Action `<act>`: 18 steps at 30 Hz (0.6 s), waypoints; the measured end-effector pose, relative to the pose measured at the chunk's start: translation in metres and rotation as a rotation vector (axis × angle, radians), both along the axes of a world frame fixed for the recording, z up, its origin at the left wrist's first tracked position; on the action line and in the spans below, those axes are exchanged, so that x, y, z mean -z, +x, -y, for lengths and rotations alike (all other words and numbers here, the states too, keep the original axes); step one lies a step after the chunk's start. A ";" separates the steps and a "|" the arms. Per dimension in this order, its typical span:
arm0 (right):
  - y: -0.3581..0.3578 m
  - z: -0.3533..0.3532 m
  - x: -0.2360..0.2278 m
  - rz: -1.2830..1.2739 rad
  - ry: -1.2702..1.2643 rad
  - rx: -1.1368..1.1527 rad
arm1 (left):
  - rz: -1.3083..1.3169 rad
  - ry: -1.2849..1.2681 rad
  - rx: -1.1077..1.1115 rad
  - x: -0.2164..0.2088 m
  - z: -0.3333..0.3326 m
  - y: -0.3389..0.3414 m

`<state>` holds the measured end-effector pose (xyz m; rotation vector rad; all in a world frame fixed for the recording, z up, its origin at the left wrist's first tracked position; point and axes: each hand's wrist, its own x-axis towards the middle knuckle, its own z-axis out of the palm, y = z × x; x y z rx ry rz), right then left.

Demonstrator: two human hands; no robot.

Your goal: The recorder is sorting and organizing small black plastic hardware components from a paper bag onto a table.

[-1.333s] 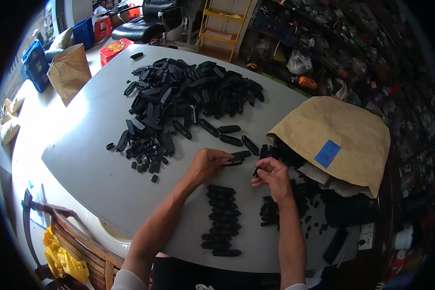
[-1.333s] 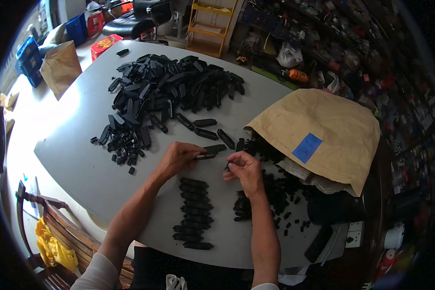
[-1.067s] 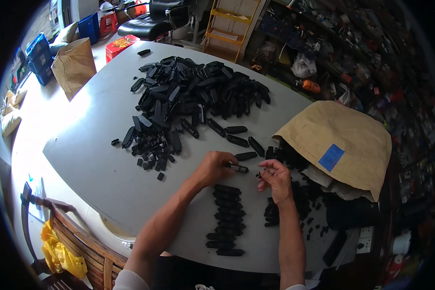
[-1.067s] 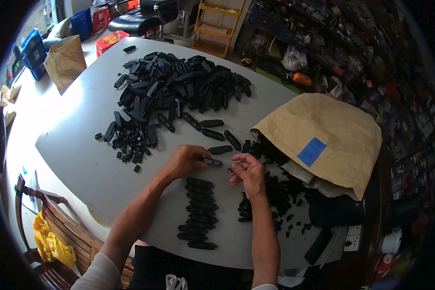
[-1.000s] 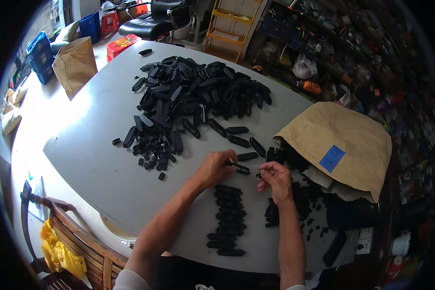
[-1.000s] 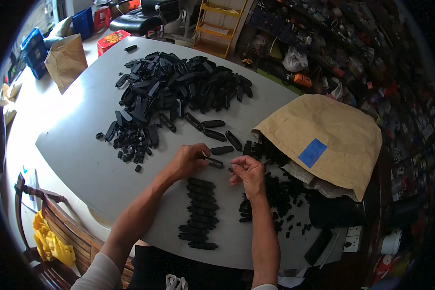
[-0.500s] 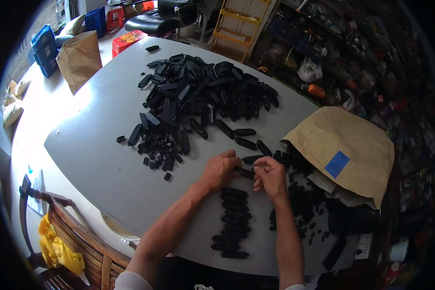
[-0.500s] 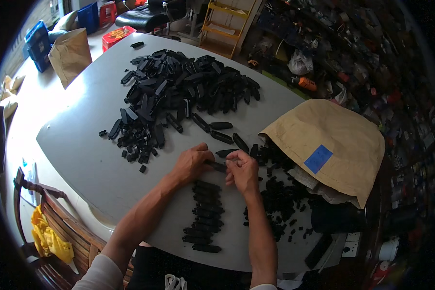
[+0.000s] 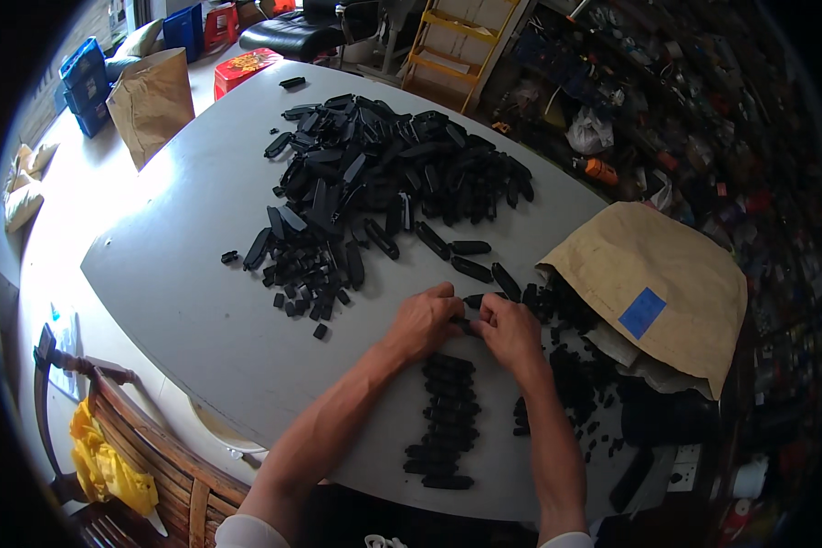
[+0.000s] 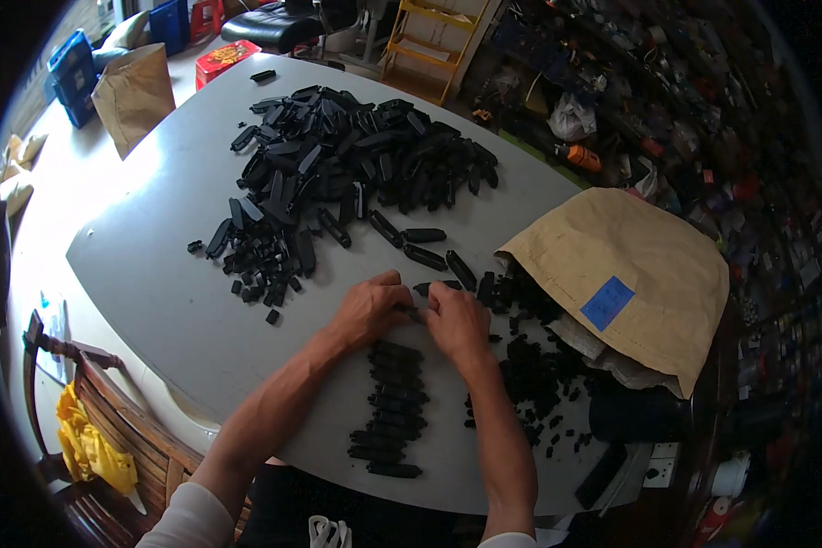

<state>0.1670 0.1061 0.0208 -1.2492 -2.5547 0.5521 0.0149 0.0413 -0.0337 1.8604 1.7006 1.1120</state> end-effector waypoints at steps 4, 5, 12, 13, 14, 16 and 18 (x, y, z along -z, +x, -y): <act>0.006 -0.004 -0.004 0.127 0.093 -0.025 | 0.006 0.019 0.015 -0.005 -0.001 0.005; 0.012 -0.007 0.000 0.038 0.196 -0.089 | 0.003 0.018 0.016 -0.008 -0.001 0.006; 0.006 -0.017 -0.001 0.018 -0.287 -0.147 | 0.018 -0.009 0.035 -0.004 0.000 0.000; 0.007 -0.016 0.000 0.025 -0.286 -0.122 | 0.018 -0.008 0.037 -0.005 -0.003 0.002; 0.005 -0.012 0.004 0.061 -0.115 -0.153 | 0.010 -0.016 0.033 -0.004 -0.003 0.003; 0.001 -0.007 0.003 0.079 0.064 -0.196 | 0.045 -0.004 0.039 -0.003 -0.004 0.003; 0.007 -0.009 0.004 0.092 0.017 -0.167 | 0.089 0.025 0.039 -0.004 -0.004 0.006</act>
